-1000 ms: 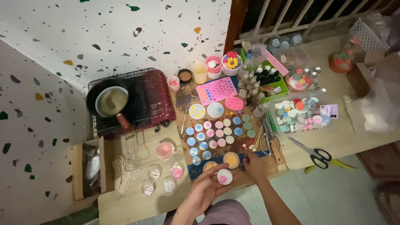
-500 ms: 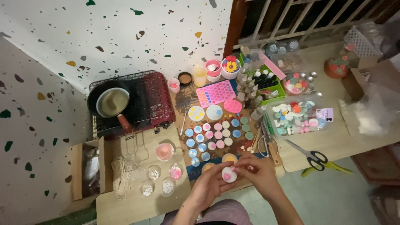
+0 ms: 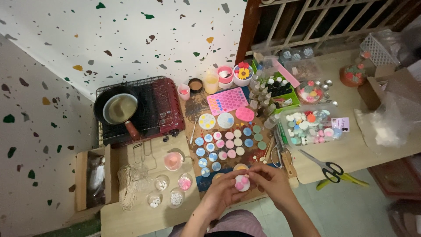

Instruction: Smooth the tops of small decorative candles using a heat gun.

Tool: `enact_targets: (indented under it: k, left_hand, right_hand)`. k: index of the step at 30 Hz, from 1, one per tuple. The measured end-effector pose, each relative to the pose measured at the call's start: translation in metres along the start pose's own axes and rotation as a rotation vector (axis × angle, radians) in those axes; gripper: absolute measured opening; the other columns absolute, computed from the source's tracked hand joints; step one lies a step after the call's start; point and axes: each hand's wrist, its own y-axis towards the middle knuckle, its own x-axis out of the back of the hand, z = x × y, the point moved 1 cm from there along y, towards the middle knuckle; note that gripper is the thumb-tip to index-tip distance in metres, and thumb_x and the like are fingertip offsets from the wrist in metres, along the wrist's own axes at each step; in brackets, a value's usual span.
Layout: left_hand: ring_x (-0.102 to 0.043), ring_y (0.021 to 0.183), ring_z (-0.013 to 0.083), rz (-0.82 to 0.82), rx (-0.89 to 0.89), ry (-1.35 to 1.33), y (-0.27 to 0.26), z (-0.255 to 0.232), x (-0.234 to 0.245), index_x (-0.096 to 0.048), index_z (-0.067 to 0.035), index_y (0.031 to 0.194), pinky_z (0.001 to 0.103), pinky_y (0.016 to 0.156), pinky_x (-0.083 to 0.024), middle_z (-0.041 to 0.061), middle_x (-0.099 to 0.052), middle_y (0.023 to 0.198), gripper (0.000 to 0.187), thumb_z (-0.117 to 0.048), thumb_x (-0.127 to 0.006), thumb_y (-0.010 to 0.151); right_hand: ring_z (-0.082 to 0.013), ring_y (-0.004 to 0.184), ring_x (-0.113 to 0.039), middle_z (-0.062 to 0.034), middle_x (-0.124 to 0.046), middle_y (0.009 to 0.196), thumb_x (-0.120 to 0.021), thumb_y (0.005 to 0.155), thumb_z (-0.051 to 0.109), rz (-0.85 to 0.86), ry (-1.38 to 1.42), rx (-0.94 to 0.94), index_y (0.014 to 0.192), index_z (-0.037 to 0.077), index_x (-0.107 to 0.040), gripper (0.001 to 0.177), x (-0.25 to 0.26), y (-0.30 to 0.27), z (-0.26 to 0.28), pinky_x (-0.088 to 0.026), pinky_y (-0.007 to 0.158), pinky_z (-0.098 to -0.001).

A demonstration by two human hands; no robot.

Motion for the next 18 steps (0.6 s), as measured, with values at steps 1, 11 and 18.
enact_targets:
  k: [1,11,18]
  left_hand:
    - [-0.068,0.118,0.0388,0.017,0.01,0.011,-0.001,-0.002,-0.003,-0.055,0.012,0.141,0.038,0.095,-0.058,0.029,-0.063,0.131,0.05,-0.006,-0.051,0.094]
    - [-0.07,0.09,0.0194,0.014,0.02,0.167,0.015,0.012,0.019,-0.058,-0.001,0.147,0.024,0.072,-0.054,0.016,-0.068,0.112,0.051,0.001,-0.062,0.096]
    - [-0.064,0.086,0.0116,0.002,0.012,0.243,0.013,0.005,0.006,-0.059,0.0,0.145,0.02,0.074,-0.054,0.009,-0.064,0.102,0.048,-0.002,-0.063,0.097]
  right_hand:
    - [-0.0167,0.062,-0.057,-0.0113,-0.074,0.083,-0.075,0.087,-0.003,-0.001,0.001,-0.014,0.091,-0.009,-0.081,0.009,0.0,0.0,0.001,-0.041,0.052,-0.0265]
    - [-0.016,0.076,-0.059,-0.0055,-0.076,0.098,-0.082,0.076,-0.002,0.021,-0.146,0.152,0.088,-0.005,-0.084,0.013,-0.002,-0.006,0.015,-0.046,0.067,-0.0255]
    - [-0.0151,0.074,-0.059,-0.0056,-0.073,0.089,-0.082,0.075,-0.002,0.049,-0.151,0.219,0.087,-0.005,-0.085,0.012,-0.005,-0.008,0.025,-0.042,0.066,-0.0248]
